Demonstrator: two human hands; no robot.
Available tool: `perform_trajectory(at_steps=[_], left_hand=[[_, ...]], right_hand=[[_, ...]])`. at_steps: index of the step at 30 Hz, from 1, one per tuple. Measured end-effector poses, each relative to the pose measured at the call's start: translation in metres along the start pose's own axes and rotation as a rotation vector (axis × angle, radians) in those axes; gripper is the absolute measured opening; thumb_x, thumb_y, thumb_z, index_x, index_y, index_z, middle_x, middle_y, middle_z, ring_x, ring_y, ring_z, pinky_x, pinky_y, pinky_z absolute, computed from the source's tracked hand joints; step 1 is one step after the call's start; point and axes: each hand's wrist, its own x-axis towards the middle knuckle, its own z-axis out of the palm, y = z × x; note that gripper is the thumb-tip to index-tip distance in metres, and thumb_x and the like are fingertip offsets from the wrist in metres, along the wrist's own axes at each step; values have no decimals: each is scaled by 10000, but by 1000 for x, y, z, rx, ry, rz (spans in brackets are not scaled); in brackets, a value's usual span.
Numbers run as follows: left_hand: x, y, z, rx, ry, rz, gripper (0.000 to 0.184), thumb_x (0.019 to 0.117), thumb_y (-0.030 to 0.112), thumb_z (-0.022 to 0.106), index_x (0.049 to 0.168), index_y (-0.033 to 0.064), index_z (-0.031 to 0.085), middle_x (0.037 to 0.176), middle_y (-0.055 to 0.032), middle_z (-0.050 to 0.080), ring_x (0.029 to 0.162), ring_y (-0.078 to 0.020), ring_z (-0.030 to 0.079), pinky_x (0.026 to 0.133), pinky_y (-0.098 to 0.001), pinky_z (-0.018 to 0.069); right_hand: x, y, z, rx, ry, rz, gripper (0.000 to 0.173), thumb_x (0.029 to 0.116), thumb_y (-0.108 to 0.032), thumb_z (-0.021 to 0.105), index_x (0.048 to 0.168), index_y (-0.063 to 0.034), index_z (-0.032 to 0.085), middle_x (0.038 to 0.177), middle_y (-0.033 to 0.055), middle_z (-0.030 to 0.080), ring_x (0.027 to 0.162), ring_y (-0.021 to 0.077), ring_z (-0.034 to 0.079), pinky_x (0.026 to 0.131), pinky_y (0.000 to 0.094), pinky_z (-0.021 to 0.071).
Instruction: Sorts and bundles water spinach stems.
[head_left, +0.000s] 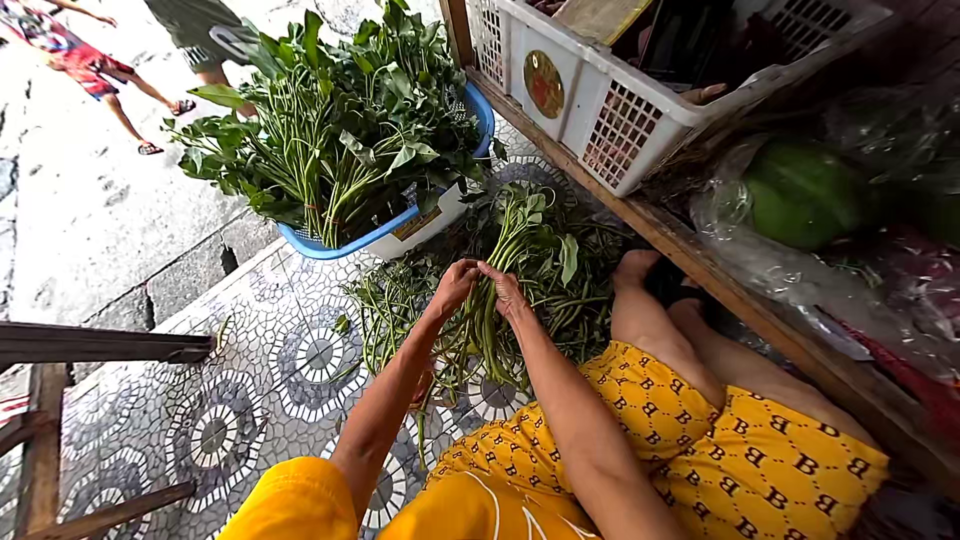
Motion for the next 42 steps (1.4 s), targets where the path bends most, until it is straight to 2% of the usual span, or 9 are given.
perform_trajectory(at_steps=[3,6,12,18,25,30,34,39,42], left_hand=[[-24,-3,-7,346,-194,-33,923,1004,359,645,1649,89,43,1472,-278,509,1318,-392,560,1111,-580,435],[-40,-5,-1,572,-241,-40,969,1026,373,603,1637,86,-92,1489,-296,482,1293,-446,571,1082,-637,428],[-86,65,-32,869,-101,182,340,1023,199,611,1302,9,651,1306,-237,634,1248,-419,587,1014,-577,471],[-105,72,-37,1216,58,878,429,1024,-57,437,1447,-36,510,1500,-202,529,1376,-347,535,1128,-472,439],[-95,71,-42,896,239,312,429,1036,34,520,1454,-57,490,1306,-280,620,1271,-417,569,1115,-536,400],[-81,84,-32,803,364,0,605,1022,213,597,1538,-8,371,1048,-256,714,1071,-427,680,1024,-567,460],[-75,65,-55,651,395,85,384,963,205,691,1267,-16,620,1011,-286,697,979,-494,673,834,-682,498],[-70,63,-61,479,342,59,329,935,243,716,1155,1,673,1005,-272,696,976,-486,663,808,-698,483],[-69,69,-35,422,191,31,348,963,275,700,1148,-19,673,1014,-268,688,1001,-458,653,872,-681,474]], right_hand=[[-3,-7,9,65,-23,-70,276,949,-208,736,1134,-14,671,973,82,724,862,143,675,813,349,566],[-11,-5,14,-72,-8,-115,482,891,-219,814,1261,16,613,1124,152,678,1023,205,626,931,407,511],[-35,-25,27,-606,-162,-367,478,915,-141,778,1270,108,577,1044,208,676,917,208,665,892,363,548],[-59,-32,40,-917,-334,-673,409,988,-106,624,1296,159,578,1253,295,646,1224,307,617,1097,403,462],[-98,-111,76,-1767,-484,-611,654,1059,-183,527,1594,61,242,1198,318,667,1166,466,643,1033,591,471],[-93,-122,84,-2100,-469,-935,298,952,-90,676,1223,33,668,1062,234,720,1063,426,672,1044,616,414],[-111,-113,60,-1579,-202,-1514,554,814,30,779,1347,-2,634,1398,261,597,1382,471,492,1179,661,294],[-118,-77,36,-735,-160,-272,794,937,-303,773,1496,58,342,1339,268,580,1170,324,635,972,445,544],[-100,-76,41,-436,-178,-169,779,909,-215,801,1511,-2,355,1338,224,576,1135,291,611,937,442,536]])
